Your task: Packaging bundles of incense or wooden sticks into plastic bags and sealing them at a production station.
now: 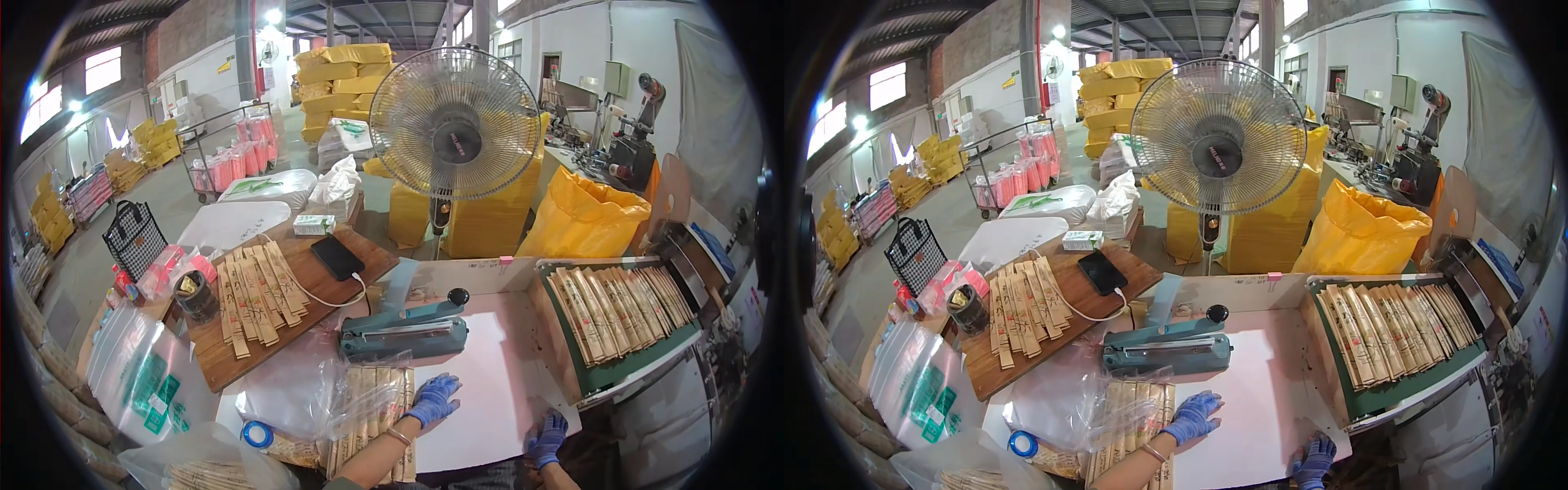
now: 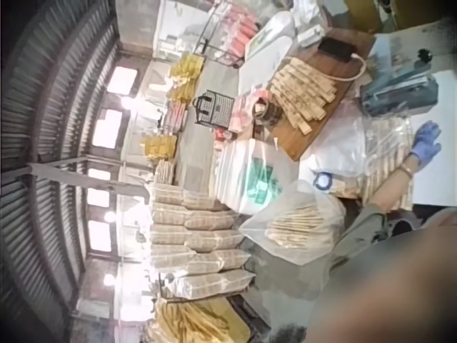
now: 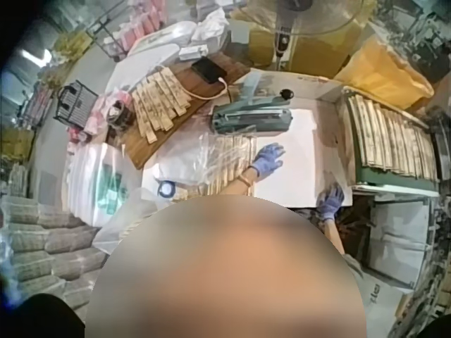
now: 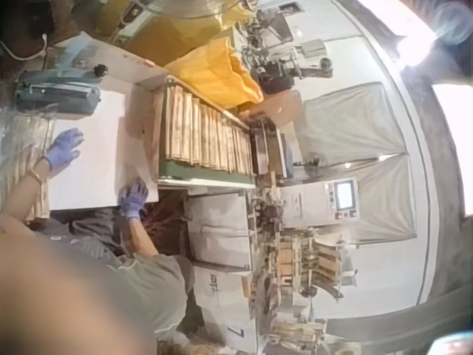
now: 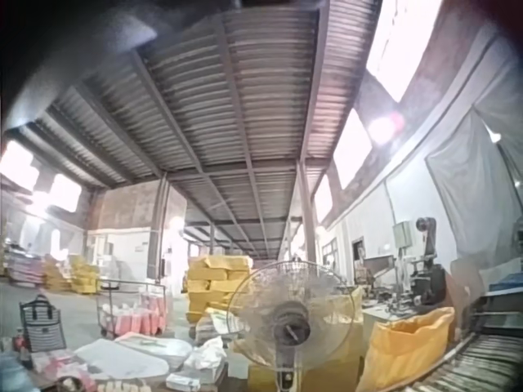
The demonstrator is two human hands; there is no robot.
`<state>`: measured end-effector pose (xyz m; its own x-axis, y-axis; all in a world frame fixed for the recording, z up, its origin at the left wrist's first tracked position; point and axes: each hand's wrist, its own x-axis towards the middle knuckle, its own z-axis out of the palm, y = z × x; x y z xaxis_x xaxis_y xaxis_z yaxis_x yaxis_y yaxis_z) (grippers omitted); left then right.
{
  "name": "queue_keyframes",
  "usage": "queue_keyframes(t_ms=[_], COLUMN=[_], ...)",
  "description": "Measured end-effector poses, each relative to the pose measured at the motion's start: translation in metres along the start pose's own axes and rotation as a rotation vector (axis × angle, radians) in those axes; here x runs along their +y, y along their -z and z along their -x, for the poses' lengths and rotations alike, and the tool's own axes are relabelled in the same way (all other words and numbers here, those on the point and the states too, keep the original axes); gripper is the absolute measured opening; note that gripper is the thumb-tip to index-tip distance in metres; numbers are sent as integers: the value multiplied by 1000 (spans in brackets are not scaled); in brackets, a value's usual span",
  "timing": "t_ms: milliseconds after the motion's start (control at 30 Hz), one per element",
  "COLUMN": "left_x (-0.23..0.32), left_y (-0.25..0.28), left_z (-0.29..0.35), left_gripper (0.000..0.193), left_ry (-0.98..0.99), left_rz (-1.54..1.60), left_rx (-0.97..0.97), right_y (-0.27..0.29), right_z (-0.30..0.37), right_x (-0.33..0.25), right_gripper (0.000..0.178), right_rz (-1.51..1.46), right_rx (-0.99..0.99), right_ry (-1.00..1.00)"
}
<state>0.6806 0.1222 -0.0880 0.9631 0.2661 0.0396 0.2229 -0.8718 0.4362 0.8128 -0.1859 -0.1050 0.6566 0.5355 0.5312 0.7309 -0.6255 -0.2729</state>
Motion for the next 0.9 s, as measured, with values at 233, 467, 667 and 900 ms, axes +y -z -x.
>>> queue_keyframes(t_ms=[233, 467, 667, 900], left_x=[13, 21, 56, 66], left_y=[14, -5, -3, -33], left_z=[4, -1, -6, -69], left_gripper=[55, 48, 53, 58], left_ry=[-58, -160, -117, 238], left_rz=[-99, -69, -221, -35], left_rx=[-31, 112, 241, 376], right_y=[-5, 18, 20, 116], right_z=[-1, -11, -7, -69], right_x=[6, 2, 14, 21], right_gripper=[35, 38, 38, 40], right_rz=[-40, -86, -215, -1232], right_rx=[25, 66, 53, -197], right_ry=[0, -40, -74, 77])
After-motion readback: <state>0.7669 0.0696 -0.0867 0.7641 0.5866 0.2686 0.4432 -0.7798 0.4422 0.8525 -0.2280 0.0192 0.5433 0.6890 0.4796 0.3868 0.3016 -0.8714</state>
